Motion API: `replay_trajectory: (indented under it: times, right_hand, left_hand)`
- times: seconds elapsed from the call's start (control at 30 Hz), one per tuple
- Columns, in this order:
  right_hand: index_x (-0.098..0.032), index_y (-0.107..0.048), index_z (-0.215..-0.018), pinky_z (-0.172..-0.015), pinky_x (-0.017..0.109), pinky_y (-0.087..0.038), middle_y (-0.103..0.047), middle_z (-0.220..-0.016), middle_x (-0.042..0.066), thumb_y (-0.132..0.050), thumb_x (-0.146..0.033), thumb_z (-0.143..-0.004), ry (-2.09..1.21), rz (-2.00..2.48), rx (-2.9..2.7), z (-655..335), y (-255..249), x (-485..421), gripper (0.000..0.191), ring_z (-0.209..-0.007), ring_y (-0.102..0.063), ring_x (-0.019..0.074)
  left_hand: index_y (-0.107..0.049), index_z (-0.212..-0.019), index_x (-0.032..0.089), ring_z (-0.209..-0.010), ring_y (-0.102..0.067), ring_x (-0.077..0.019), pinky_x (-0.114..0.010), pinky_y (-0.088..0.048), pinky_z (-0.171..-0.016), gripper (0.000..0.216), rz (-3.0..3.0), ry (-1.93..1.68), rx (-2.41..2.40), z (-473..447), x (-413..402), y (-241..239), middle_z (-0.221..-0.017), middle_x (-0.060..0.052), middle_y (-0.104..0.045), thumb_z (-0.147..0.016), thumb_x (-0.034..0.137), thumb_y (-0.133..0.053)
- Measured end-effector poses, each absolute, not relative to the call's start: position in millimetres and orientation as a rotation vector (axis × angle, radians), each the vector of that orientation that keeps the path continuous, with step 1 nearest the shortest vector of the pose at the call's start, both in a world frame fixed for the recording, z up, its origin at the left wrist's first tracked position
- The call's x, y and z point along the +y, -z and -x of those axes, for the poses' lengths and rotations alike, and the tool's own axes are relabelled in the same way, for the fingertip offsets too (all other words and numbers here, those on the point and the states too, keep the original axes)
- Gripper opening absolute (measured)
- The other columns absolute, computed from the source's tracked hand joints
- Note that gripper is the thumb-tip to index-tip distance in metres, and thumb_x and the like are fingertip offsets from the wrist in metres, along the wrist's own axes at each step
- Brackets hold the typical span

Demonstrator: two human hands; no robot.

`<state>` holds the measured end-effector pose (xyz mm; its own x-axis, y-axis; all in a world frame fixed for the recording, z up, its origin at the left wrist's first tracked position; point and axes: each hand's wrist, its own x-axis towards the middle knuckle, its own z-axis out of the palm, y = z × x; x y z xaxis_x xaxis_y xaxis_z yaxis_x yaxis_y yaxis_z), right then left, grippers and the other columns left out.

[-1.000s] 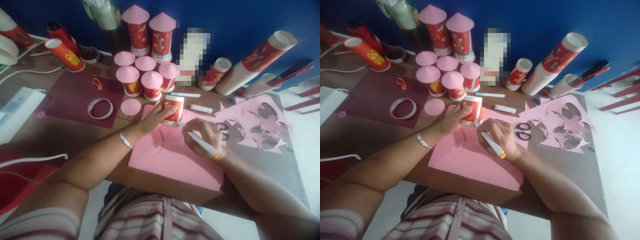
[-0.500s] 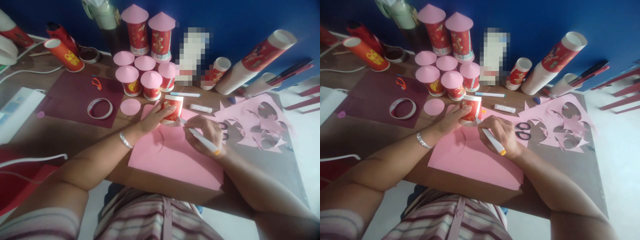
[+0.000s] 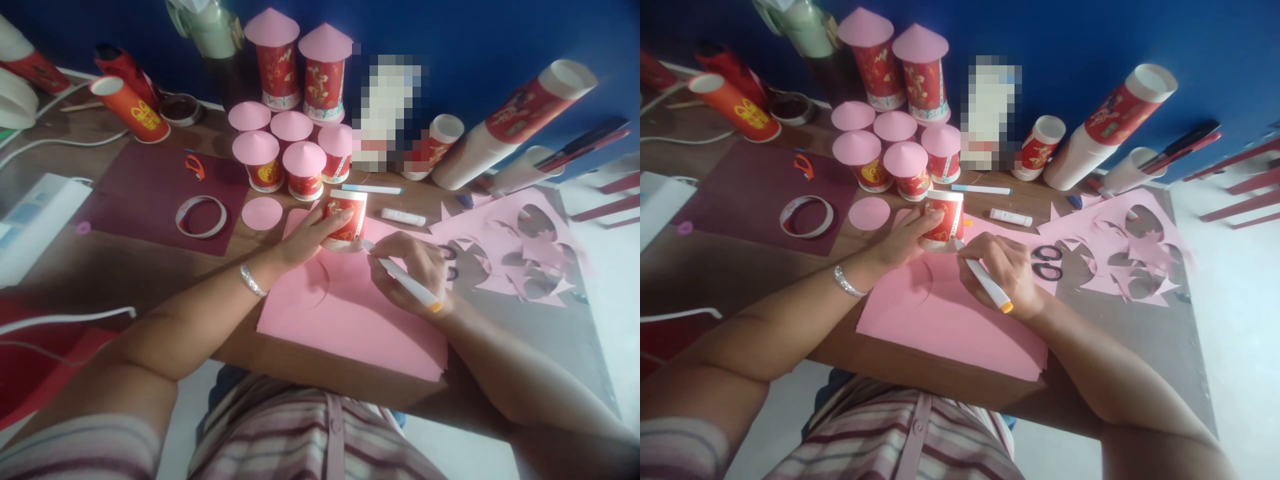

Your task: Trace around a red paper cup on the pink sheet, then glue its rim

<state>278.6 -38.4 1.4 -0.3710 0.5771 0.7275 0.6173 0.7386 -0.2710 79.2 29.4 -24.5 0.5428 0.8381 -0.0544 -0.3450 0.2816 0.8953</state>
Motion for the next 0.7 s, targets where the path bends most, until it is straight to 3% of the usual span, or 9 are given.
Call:
replay_trajectory:
  times: [0.2,0.33,0.53,0.7]
  right_hand:
    - [-0.024,-0.057,-0.100,-0.050,0.028,-0.052,-0.069,-0.075,-0.002,-0.065,-0.004,-0.089,0.048,0.895,-2.078,-276.3,-2.1,-40.4,0.024,-0.059,-0.067,0.0146]
    - [-0.026,-0.056,-0.100,-0.050,0.029,-0.053,-0.068,-0.074,-0.003,-0.063,-0.004,-0.090,0.041,0.900,-2.084,-275.8,-3.6,-41.6,0.026,-0.059,-0.067,0.0153]
    - [-0.025,-0.056,-0.099,-0.052,0.028,-0.053,-0.068,-0.075,-0.004,-0.063,-0.006,-0.091,0.034,0.892,-2.090,-274.8,-2.6,-42.4,0.022,-0.060,-0.067,0.0140]
    - [-0.024,-0.057,-0.098,-0.054,0.027,-0.053,-0.069,-0.077,-0.003,-0.064,-0.006,-0.091,0.026,0.883,-2.084,-274.7,-1.2,-42.2,0.021,-0.061,-0.067,0.0134]
  left_hand:
    - [-0.061,-0.097,0.020,-0.121,-0.070,-0.0221,-0.035,-0.062,-0.101,0.026,-0.973,-0.861,0.611,-79.3,28.3,24.4,-0.120,-0.005,-0.073,-0.095,0.042,-0.075]
    - [-0.063,-0.103,0.020,-0.130,-0.067,-0.0247,-0.039,-0.057,-0.112,0.025,-0.988,-0.880,0.592,-80.1,29.6,27.9,-0.123,-0.006,-0.073,-0.095,0.042,-0.074]
    - [-0.065,-0.113,0.021,-0.134,-0.065,-0.0271,-0.043,-0.057,-0.113,0.029,-1.036,-0.867,0.589,-80.0,31.1,30.1,-0.132,-0.007,-0.072,-0.097,0.044,-0.071]
    - [-0.066,-0.107,0.019,-0.135,-0.065,-0.0263,-0.043,-0.055,-0.116,0.026,-1.032,-0.868,0.579,-79.7,30.0,27.0,-0.131,-0.007,-0.072,-0.097,0.042,-0.071]
